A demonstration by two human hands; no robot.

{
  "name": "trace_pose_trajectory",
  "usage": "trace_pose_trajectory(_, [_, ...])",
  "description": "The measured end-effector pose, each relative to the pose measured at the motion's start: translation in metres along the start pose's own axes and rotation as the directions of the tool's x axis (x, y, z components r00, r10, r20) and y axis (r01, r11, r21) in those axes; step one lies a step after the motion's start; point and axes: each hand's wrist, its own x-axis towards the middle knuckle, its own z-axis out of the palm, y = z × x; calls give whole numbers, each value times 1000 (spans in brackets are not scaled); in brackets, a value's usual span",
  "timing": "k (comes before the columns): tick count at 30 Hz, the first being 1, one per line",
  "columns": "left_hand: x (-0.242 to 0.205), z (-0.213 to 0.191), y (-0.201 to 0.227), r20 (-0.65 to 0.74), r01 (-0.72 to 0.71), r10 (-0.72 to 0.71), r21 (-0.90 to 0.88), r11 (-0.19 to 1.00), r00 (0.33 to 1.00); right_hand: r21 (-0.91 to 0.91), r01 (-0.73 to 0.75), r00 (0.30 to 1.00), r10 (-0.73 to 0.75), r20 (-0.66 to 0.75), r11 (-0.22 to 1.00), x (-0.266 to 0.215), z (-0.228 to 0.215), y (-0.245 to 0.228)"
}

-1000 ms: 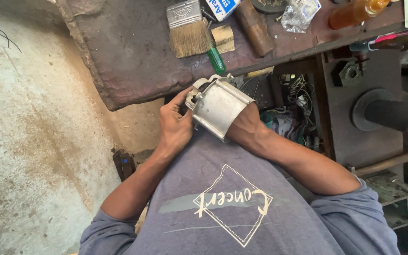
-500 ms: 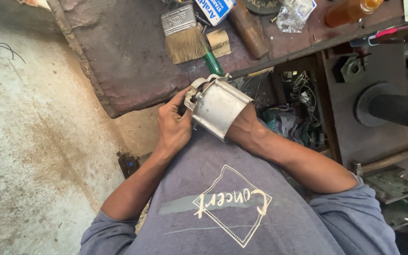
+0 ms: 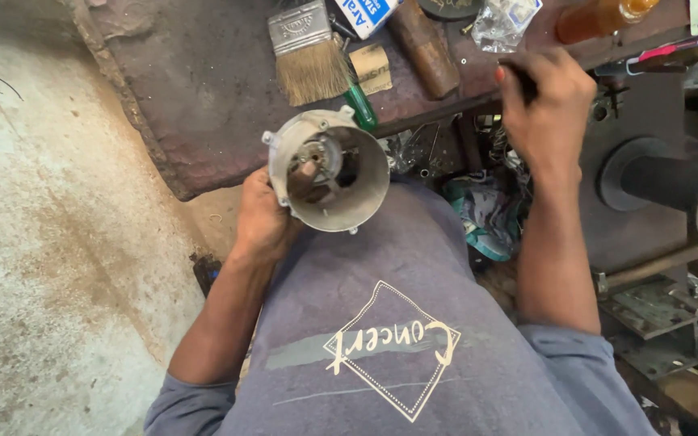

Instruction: The person applies lubricant to a motor stator, then inserts a bearing and a small metal ring. They place the stator into a cylindrical housing and rotate it to check fit.

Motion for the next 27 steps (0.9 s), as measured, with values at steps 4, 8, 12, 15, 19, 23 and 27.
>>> trace_pose_trajectory(4, [1,20,8,116,22,-23,6,1000,993,17,17,998,-18,55,1000,3,29,26])
trace_pose_trajectory(8, [3,34,6,154,82,-75,-39,996,985,-56,44,994,-38,98,997,3,46,31])
trace_pose_trajectory(12, [3,46,5,211,100,-87,-53,994,974,-154,66,992,-48,120,986,12,56,38])
trace_pose_trajectory(15, [0,51,6,252,111,-82,-103,988,964,-183,87,983,-55,176,979,13,55,44])
trace_pose_trajectory(19, [-4,54,12,245,136,-108,-102,985,963,-175,111,976,-74,203,978,13,57,51])
trace_pose_trajectory(23, [-7,54,14,250,133,-98,-127,983,963,-192,148,980,-118,161,970,8,65,51])
trace_pose_trajectory(27, [-6,52,10,222,97,-73,-99,990,972,-139,79,986,-57,157,987,13,45,28])
